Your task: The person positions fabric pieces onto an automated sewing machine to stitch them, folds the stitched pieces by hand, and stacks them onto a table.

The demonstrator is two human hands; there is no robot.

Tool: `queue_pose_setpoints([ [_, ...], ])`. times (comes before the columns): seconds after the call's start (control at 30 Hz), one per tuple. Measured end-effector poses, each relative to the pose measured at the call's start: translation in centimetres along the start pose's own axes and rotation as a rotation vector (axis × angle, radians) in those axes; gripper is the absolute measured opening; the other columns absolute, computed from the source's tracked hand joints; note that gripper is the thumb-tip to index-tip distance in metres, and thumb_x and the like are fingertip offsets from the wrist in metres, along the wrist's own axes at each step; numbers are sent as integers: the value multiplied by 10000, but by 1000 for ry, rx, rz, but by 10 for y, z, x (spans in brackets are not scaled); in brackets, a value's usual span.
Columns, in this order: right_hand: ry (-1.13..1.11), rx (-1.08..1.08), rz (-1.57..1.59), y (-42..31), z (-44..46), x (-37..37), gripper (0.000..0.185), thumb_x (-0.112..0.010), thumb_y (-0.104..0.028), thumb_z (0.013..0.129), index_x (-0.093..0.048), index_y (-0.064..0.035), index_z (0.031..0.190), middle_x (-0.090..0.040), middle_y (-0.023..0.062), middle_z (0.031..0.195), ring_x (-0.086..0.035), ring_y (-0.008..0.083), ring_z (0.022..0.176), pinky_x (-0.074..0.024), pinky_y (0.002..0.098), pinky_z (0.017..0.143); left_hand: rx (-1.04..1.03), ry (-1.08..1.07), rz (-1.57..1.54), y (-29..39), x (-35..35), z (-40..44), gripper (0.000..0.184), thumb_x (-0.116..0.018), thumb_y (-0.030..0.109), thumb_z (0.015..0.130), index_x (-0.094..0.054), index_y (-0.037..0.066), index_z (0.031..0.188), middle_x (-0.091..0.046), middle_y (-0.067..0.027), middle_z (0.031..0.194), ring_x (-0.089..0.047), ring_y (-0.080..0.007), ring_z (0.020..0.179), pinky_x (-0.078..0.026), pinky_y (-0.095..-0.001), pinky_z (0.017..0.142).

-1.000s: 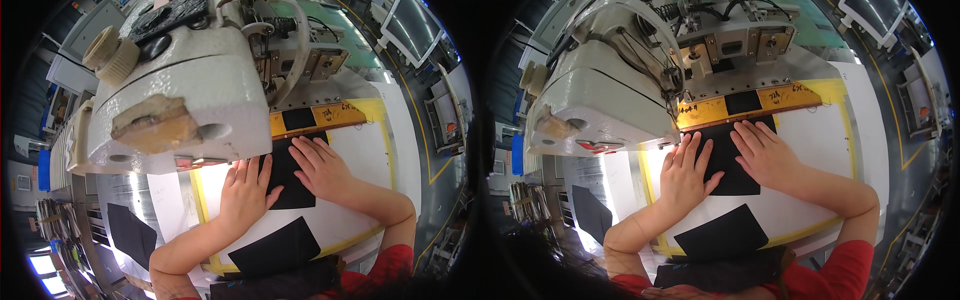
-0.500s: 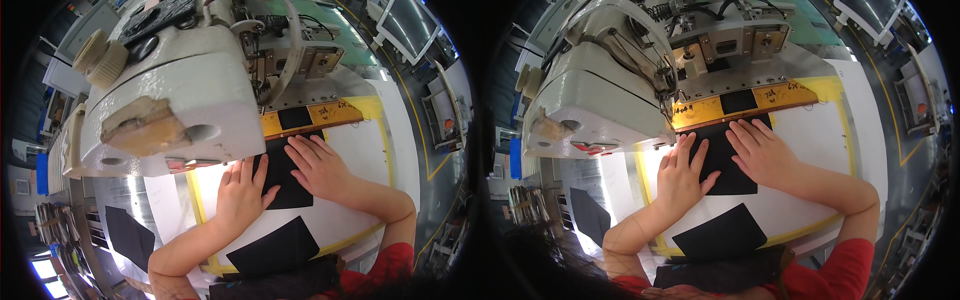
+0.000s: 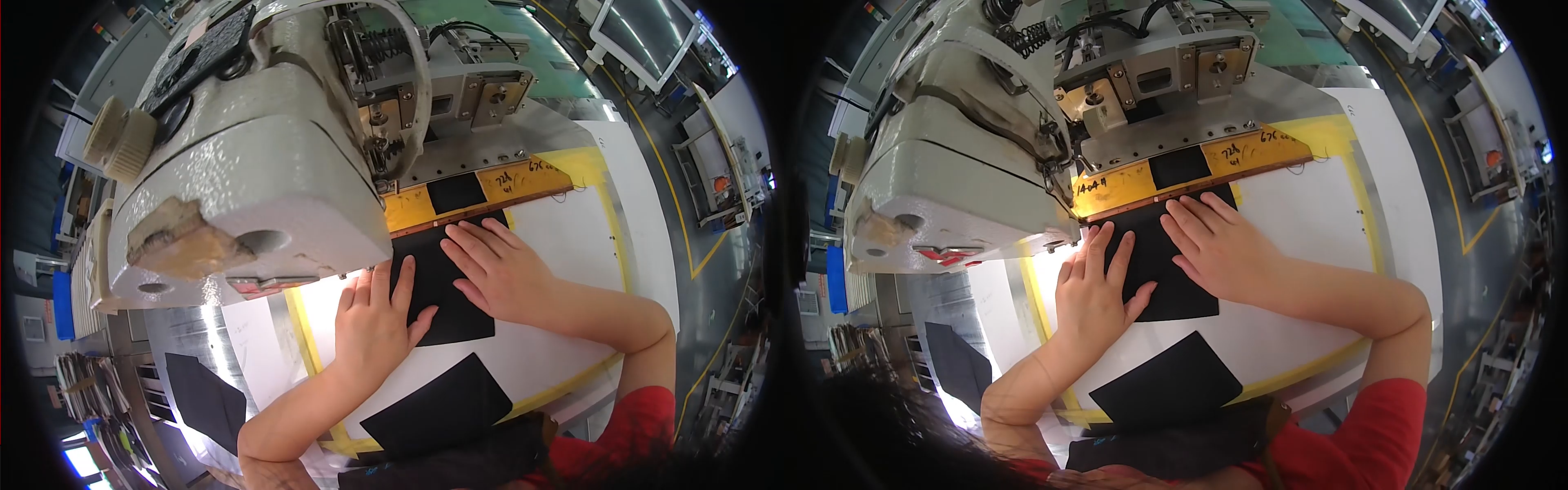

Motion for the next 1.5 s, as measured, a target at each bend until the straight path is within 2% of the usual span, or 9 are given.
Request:
queue_pose_setpoints([
  [0.17,5,4,2,0,0,1,543,-643,-292,904,-540,18,1338,-500,180,1413,-501,305,1301,-347,462,1120,-5,8,0,0,2,0,658,-730,419,804,-578,57,1332,-517,-206,1363,-574,-389,1206,-481,-417,904],
  [0.27,-11,17,-7,1,0,0,527,-585,-323,955,-529,32,1340,-511,194,1403,-481,315,1321,-322,457,1140,-5,15,28,1,2,0,662,-736,413,795,-578,57,1330,-523,-206,1358,-596,-383,1165,-483,-414,886],
  [0.57,51,71,7,6,-3,-5,553,-609,-328,929,-537,42,1333,-514,193,1405,-479,319,1328,-338,463,1130,9,27,54,5,3,2,642,-751,370,773,-589,62,1311,-554,-188,1319,-612,-313,938,-478,-385,853],
  [0.7,72,109,-15,7,-2,-5,547,-575,-339,948,-541,67,1314,-533,228,1373,-498,351,1300,-343,468,1125,35,22,73,9,5,2,641,-757,341,770,-576,66,1320,-575,-161,1212,-578,-310,988,-470,-400,878],
  [0.87,96,150,-4,10,-2,0,543,-536,-347,972,-542,87,1299,-543,253,1351,-506,369,1283,-345,473,1121,52,27,89,15,9,4,616,-745,317,782,-562,62,1312,-560,-161,1205,-576,-324,1026,-465,-416,900],
  [1.13,100,179,45,18,-5,6,520,-558,-347,957,-582,78,1255,-552,240,1334,-501,342,1277,-338,486,1121,90,29,95,25,17,9,561,-725,279,796,-559,53,1282,-548,-167,1217,-575,-341,1055,-462,-424,914],
  [1.23,96,185,66,21,-8,10,510,-576,-342,945,-591,73,1242,-560,233,1319,-501,336,1274,-342,490,1114,105,38,96,28,19,10,547,-722,268,798,-556,51,1272,-544,-166,1221,-576,-349,1048,-462,-426,905],
  [1.33,169,203,54,27,-10,12,488,-641,-317,902,-602,54,1216,-585,143,1162,-562,268,1106,-354,492,1098,125,41,115,31,18,12,522,-716,271,809,-565,38,1251,-548,-172,1205,-578,-354,1050,-464,-431,903],
  [1.5,155,201,57,35,-17,14,486,-646,-318,901,-597,36,1231,-577,129,1140,-563,265,1102,-358,499,1097,155,48,145,39,19,13,483,-704,278,834,-583,15,1220,-560,-184,1174,-573,-359,1083,-466,-441,910],
])
Point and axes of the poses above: each hand's wrist, its own z-axis towards the middle knuckle, its own x-axis out of the back of the hand, y = z × x, the point moved 1 cm from there along z, towards the middle knuckle
